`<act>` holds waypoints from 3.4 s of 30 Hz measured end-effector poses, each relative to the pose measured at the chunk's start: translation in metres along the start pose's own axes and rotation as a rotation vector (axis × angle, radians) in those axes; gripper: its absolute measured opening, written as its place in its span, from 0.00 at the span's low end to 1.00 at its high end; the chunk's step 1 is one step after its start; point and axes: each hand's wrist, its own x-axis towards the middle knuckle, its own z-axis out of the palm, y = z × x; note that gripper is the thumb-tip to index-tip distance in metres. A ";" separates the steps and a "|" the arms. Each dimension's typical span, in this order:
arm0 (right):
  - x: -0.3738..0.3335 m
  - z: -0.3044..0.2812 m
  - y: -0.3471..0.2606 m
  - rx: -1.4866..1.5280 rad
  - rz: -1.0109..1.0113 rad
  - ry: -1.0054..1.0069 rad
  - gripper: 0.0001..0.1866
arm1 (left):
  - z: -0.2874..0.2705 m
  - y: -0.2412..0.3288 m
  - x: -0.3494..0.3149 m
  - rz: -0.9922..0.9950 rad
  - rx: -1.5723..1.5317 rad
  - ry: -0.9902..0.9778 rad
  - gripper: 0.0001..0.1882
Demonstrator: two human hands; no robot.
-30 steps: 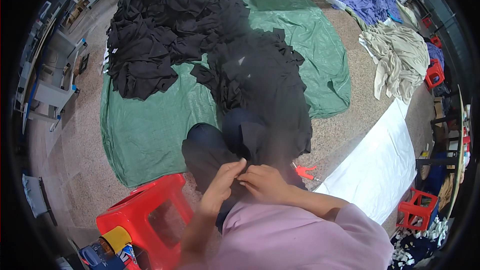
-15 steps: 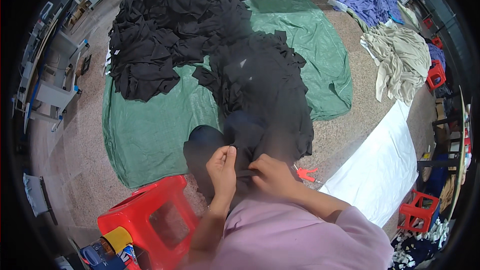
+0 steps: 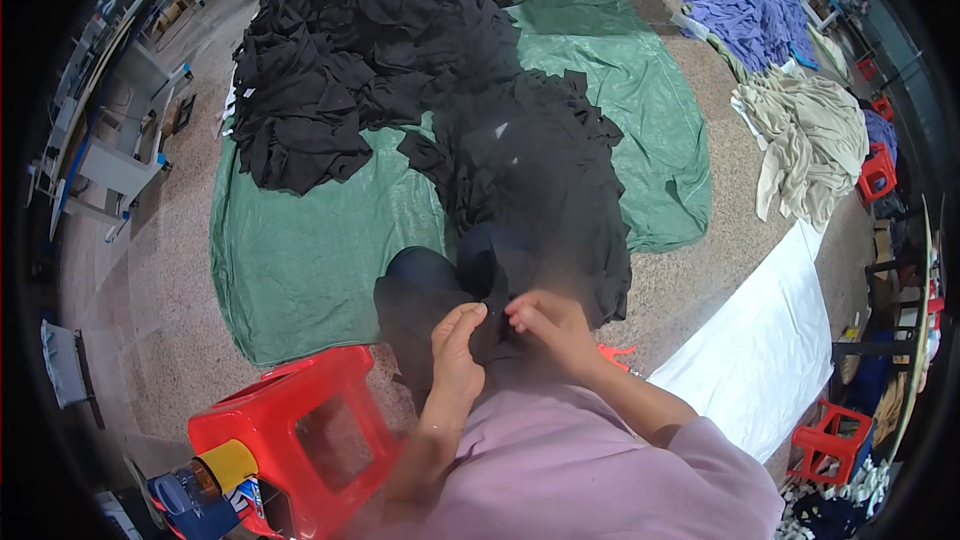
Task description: The person is inspecting and trimming loose threads from black fabric pieces in a factory setting.
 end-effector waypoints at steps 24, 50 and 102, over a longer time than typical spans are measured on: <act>-0.140 -0.246 0.155 -0.852 0.420 1.057 0.11 | 0.012 0.012 0.007 -0.165 -0.064 -0.265 0.11; -0.244 -0.213 0.424 -1.271 0.662 0.067 0.26 | 0.027 -0.054 -0.011 0.201 0.205 0.113 0.06; -0.097 -0.077 -0.002 -0.996 0.110 0.058 0.26 | -0.006 -0.063 0.032 0.215 0.046 0.119 0.07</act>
